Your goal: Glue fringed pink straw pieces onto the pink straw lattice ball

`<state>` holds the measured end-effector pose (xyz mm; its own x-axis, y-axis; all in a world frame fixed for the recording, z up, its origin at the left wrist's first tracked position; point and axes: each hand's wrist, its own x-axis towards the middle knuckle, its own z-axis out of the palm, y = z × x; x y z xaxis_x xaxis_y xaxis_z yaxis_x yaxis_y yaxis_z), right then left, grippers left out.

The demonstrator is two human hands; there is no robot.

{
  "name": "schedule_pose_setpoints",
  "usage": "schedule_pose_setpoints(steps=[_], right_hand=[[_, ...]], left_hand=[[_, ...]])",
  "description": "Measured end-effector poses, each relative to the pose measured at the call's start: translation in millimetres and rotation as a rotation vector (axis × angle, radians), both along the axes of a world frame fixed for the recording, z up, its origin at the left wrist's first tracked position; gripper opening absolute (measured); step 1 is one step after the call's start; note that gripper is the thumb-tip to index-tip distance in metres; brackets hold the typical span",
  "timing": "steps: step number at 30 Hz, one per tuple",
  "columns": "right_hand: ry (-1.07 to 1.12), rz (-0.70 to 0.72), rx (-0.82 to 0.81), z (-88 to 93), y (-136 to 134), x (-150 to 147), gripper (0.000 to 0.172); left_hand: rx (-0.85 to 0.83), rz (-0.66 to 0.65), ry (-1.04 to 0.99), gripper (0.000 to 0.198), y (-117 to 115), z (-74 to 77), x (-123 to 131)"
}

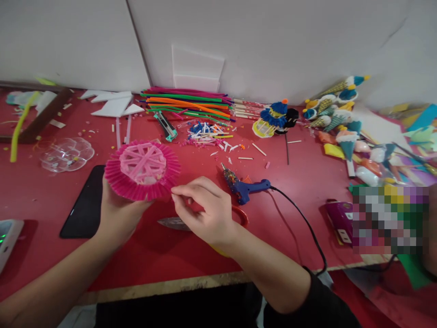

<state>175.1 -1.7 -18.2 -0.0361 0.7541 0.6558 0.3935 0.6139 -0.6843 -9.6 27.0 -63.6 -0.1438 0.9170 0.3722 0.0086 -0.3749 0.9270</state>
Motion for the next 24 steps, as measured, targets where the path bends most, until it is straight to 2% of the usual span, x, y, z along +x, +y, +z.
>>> schedule_pose_setpoints(steps=[4, 9, 13, 20, 24], right_hand=[[-0.022, -0.007, 0.023, 0.0, 0, -1, 0.016], [-0.049, 0.013, 0.048, 0.5, 1, 0, 0.018], [-0.023, 0.009, 0.064, 1.8, 0, 1, 0.018], [0.003, -0.013, 0.017, 2.3, -2, 4, 0.017], [0.016, 0.019, -0.001, 0.7, -1, 4, 0.017]], left_hand=[[-0.042, 0.008, -0.032, 0.089, 0, 2.5, 1], [-0.087, 0.009, -0.121, 0.073, 3, 6.5, 4], [-0.101, -0.010, -0.144, 0.067, 6, 4.4, 3], [-0.009, 0.026, -0.011, 0.091, -1, -4.1, -1], [0.015, -0.003, -0.018, 0.094, -3, -4.9, 0]])
